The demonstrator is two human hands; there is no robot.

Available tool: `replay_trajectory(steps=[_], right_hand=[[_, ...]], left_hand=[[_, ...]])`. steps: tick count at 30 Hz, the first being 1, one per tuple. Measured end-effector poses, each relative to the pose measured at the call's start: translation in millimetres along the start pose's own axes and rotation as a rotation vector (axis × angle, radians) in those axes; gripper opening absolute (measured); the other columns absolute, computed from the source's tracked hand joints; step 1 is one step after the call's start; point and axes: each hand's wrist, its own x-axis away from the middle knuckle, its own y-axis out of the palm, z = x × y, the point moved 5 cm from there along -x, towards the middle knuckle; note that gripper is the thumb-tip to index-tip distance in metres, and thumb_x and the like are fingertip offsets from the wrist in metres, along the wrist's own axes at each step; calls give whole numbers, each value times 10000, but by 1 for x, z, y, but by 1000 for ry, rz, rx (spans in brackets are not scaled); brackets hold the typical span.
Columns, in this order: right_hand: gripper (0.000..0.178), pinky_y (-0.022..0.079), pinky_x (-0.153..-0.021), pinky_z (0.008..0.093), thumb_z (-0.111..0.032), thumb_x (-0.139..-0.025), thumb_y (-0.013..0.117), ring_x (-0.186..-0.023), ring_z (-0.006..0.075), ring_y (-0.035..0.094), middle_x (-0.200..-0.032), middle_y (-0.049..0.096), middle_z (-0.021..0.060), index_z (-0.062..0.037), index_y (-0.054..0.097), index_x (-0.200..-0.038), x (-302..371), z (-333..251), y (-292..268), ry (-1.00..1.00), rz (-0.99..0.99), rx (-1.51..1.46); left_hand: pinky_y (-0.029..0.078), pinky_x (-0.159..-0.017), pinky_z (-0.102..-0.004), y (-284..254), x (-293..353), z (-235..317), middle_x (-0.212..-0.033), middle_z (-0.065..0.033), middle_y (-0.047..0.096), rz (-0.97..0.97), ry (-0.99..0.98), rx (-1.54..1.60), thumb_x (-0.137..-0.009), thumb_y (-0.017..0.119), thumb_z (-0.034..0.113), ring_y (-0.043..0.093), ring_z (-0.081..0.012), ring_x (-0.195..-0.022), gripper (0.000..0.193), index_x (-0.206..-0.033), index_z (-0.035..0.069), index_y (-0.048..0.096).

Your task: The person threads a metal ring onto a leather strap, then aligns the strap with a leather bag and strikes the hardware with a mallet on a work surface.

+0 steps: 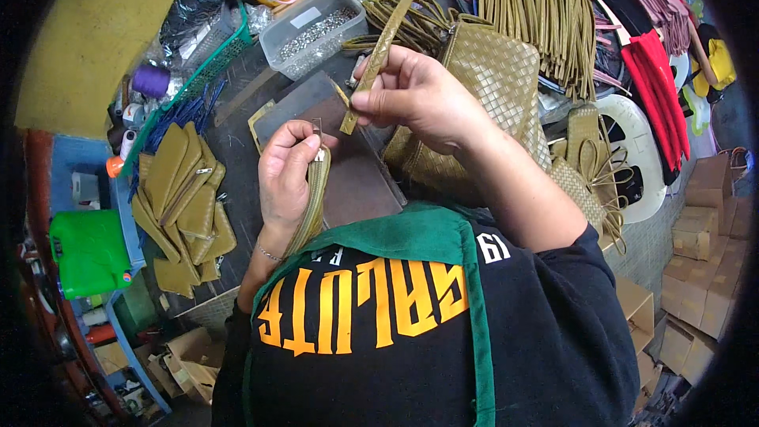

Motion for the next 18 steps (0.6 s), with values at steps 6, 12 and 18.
replay_trajectory(steps=[6,12,18], right_hand=[[289,470,-611,206,-13,-744,642,-656,85,553,-729,554,16,-6,485,-987,-1,3,10,-5,-2,-26],[288,497,-644,228,9,-741,633,-685,88,564,-738,549,15,2,482,-985,-7,-1,17,-18,-61,69],[285,477,-628,201,34,-721,639,-665,65,540,-723,536,1,0,504,-970,-9,-3,20,-50,-84,114]], left_hand=[[405,-640,-191,-1,1,-2,-800,-39,519,-29,115,-103,-818,529,26,492,-69,-704,50,-832,-18,511],[424,-704,-198,-1,4,4,-876,-47,480,-90,251,-350,-823,506,-10,523,-92,-794,49,-855,-45,518],[417,-703,-196,-1,5,6,-886,-54,484,-125,298,-392,-824,510,-7,513,-90,-798,66,-867,-53,528]])
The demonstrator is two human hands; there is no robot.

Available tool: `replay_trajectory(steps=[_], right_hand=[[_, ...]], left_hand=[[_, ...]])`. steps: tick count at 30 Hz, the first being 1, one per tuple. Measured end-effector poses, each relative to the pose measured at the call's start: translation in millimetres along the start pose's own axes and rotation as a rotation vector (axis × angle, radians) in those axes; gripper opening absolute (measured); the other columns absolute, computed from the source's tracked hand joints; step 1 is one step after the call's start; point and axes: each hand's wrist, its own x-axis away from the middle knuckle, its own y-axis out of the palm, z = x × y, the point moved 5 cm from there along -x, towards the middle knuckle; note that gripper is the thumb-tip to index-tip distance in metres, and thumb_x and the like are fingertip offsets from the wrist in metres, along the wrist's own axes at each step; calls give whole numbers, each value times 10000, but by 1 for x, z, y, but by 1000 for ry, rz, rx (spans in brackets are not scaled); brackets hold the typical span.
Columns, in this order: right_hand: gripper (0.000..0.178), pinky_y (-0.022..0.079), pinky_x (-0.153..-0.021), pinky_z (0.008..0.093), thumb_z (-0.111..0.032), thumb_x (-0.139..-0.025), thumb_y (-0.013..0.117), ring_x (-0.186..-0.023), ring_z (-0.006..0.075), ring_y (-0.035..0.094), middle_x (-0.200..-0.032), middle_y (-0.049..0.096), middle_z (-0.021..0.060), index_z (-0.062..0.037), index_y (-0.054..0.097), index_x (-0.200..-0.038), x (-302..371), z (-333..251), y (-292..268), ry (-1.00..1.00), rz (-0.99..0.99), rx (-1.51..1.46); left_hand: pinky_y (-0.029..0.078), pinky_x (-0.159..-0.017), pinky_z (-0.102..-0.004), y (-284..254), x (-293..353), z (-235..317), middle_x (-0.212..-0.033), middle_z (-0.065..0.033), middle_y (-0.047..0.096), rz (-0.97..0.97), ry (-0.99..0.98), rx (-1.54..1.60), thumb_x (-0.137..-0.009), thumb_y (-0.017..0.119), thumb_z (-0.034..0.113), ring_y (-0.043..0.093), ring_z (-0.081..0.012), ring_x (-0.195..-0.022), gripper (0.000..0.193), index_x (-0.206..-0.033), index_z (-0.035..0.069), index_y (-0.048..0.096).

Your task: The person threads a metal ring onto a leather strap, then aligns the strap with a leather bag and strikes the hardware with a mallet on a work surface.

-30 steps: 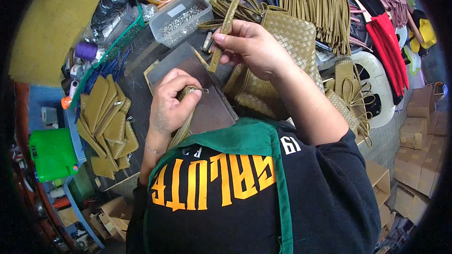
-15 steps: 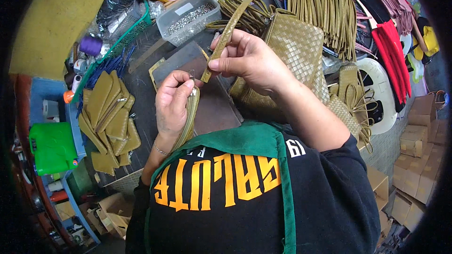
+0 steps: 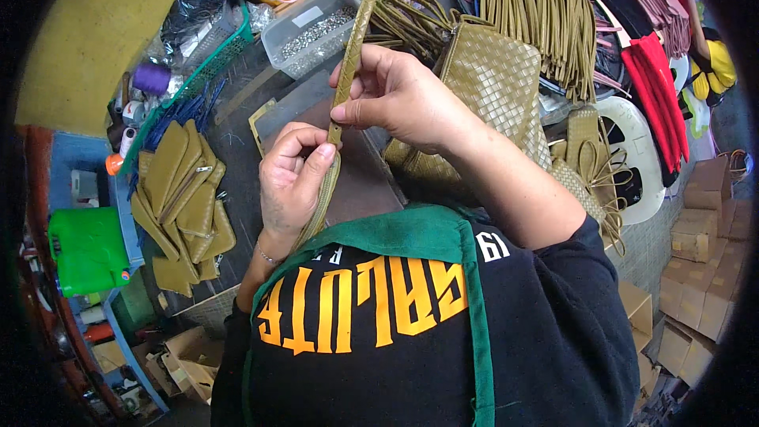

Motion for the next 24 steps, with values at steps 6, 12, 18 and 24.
replay_trajectory(steps=[6,12,18,24], right_hand=[[273,446,-628,180,51,-700,646,-679,43,519,-712,531,-18,-6,531,-940,0,-1,-2,-58,-21,97],[277,461,-690,212,62,-719,632,-759,70,556,-804,570,0,-20,526,-961,1,-3,3,-23,-128,203],[278,442,-635,184,-3,-728,658,-713,56,547,-792,587,-1,-11,540,-979,-30,-18,12,14,-308,189],[200,413,-612,217,-154,-780,634,-718,82,519,-789,589,14,-15,605,-920,-161,-51,-81,-118,185,701]], left_hand=[[395,-686,-200,3,-1,8,-882,-56,484,-46,28,9,-823,522,13,486,-84,-775,92,-876,-58,543],[404,-607,-220,4,-4,8,-712,-52,534,56,-1,-68,-750,624,34,503,-102,-667,82,-750,-29,573],[403,-592,-221,-13,4,19,-712,-44,513,206,16,126,-753,598,-13,492,-90,-657,48,-721,-33,568],[366,-612,-209,-43,18,23,-742,-62,526,375,75,113,-775,530,51,452,-89,-660,120,-712,-36,583]])
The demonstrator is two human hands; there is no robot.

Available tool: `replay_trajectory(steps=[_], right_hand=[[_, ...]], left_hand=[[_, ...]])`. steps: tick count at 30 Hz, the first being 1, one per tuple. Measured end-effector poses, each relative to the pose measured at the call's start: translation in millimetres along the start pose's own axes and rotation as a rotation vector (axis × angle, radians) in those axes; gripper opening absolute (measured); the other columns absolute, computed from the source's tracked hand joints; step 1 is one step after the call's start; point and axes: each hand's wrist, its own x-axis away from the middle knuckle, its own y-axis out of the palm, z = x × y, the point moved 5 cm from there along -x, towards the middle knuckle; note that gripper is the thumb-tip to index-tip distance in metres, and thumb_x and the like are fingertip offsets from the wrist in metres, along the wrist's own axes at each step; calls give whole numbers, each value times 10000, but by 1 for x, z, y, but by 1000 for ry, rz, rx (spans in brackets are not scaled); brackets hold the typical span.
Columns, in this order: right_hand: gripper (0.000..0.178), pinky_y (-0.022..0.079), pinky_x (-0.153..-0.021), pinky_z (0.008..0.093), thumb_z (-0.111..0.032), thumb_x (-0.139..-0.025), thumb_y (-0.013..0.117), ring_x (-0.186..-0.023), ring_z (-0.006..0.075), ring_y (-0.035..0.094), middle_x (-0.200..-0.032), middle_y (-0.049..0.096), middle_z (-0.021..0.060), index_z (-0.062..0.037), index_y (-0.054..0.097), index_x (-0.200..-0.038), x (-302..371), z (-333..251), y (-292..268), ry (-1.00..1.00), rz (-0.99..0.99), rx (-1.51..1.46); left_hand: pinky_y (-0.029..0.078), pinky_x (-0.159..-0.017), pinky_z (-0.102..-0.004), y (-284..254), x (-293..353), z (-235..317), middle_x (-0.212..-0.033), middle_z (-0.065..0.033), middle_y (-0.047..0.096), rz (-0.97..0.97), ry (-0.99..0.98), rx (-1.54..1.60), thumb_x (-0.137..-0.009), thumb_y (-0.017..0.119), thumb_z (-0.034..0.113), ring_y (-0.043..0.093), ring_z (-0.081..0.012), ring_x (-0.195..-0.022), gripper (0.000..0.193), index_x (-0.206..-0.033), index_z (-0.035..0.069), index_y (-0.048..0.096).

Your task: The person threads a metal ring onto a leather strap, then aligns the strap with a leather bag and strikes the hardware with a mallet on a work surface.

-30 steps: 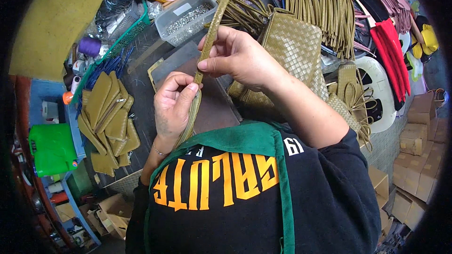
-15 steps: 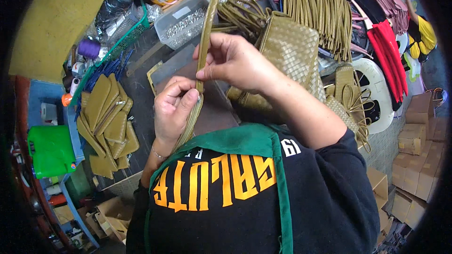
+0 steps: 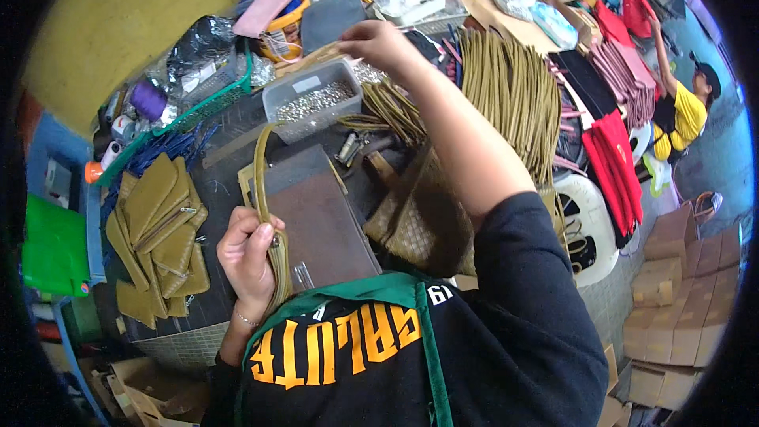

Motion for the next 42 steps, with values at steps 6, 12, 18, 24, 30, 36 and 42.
replay_trajectory(steps=[6,12,18,24,30,36,42], right_hand=[[248,476,-701,398,-198,-662,591,-752,348,594,-807,613,207,5,609,-804,-100,150,-19,107,-101,1192],[338,464,-765,377,-325,-613,653,-856,296,604,-903,620,174,-56,672,-817,-91,215,8,340,-517,1248],[288,467,-726,404,-309,-645,591,-794,340,598,-843,617,193,-50,668,-744,-101,236,-2,175,-315,1277],[369,443,-827,377,-287,-682,580,-938,317,571,-972,590,214,-1,624,-910,-73,181,3,264,-226,1204],[222,471,-636,300,-236,-699,592,-610,181,593,-645,624,108,-29,649,-755,-60,123,-34,152,288,461],[86,454,-652,230,-88,-792,588,-699,114,568,-783,614,41,-25,595,-851,66,-19,55,86,-341,-623],[91,447,-697,202,-67,-805,594,-750,70,546,-820,594,9,-25,588,-886,177,-28,106,202,-525,-814]], left_hand=[[400,-569,-223,-4,-4,-8,-688,-47,518,-7,30,-131,-707,636,-16,492,-108,-630,65,-702,-35,574],[412,-548,-230,-4,-6,-24,-704,-59,533,-29,-57,-87,-720,645,-4,513,-116,-622,72,-746,-37,587],[403,-542,-232,4,-13,-29,-701,-62,526,-106,16,-90,-729,646,12,507,-120,-619,74,-758,-34,596],[408,-536,-228,0,-7,-26,-700,-55,521,-77,18,-131,-743,639,26,507,-111,-615,76,-750,-32,591],[410,-556,-214,0,-7,-23,-703,-48,520,-19,25,-180,-741,646,27,507,-100,-634,84,-751,-26,583],[422,-580,-236,-11,-1,-19,-707,-59,541,75,65,-296,-750,645,53,517,-136,-635,106,-785,-31,591],[426,-567,-248,2,4,-10,-702,-68,534,40,139,-349,-747,655,74,518,-143,-634,132,-796,-30,591]])
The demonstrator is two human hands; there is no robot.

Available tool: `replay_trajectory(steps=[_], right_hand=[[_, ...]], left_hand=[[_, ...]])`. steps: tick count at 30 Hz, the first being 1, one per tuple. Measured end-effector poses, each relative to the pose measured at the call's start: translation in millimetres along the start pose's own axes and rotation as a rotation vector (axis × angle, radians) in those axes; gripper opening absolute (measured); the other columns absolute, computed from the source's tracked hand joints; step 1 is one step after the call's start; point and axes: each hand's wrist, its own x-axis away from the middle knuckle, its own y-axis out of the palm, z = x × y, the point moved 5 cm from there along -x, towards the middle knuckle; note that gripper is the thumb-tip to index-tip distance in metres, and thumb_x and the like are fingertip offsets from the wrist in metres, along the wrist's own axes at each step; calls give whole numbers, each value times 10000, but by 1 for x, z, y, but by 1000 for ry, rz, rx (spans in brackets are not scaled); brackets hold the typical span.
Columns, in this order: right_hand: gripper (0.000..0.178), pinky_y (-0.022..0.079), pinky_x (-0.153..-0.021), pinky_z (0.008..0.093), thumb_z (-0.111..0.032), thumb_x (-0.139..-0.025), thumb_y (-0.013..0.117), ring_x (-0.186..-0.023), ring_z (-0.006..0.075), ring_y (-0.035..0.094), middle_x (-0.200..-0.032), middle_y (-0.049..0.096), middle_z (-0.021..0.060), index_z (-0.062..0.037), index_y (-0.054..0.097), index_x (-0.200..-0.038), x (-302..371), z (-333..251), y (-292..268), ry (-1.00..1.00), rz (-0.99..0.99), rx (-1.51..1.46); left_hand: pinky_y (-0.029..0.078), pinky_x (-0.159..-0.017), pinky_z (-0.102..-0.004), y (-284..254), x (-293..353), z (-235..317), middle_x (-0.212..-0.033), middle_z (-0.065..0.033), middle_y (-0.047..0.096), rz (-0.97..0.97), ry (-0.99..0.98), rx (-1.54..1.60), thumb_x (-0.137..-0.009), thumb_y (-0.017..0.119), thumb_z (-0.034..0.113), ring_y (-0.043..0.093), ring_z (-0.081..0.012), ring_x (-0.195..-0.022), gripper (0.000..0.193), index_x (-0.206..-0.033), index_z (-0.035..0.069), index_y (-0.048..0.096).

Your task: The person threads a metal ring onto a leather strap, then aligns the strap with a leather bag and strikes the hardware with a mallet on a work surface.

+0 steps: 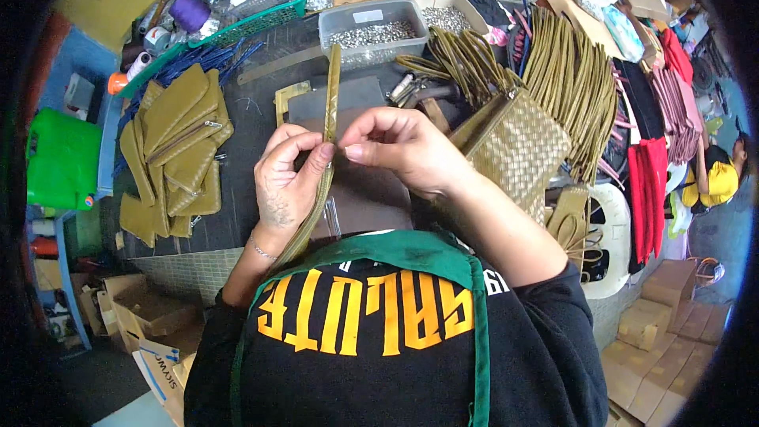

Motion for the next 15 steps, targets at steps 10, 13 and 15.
replay_trajectory(steps=[10,13,15], right_hand=[[118,450,-742,218,-55,-812,582,-796,78,546,-852,584,25,-6,568,-918,6,12,6,-43,14,-252],[121,449,-747,222,-56,-810,587,-803,82,549,-854,583,26,-5,565,-918,6,8,4,-86,33,-120],[119,450,-747,226,-54,-809,587,-804,84,548,-858,582,28,-5,564,-915,7,3,5,-148,9,26]], left_hand=[[434,-609,-223,2,7,16,-765,-61,535,-75,91,-82,-738,667,66,515,-125,-684,145,-828,-24,597],[438,-606,-227,3,5,18,-761,-62,535,-85,113,-96,-736,667,62,521,-129,-681,141,-829,-20,600],[441,-600,-231,3,5,18,-755,-63,535,-82,102,-112,-734,669,60,524,-131,-676,141,-828,-19,600]])
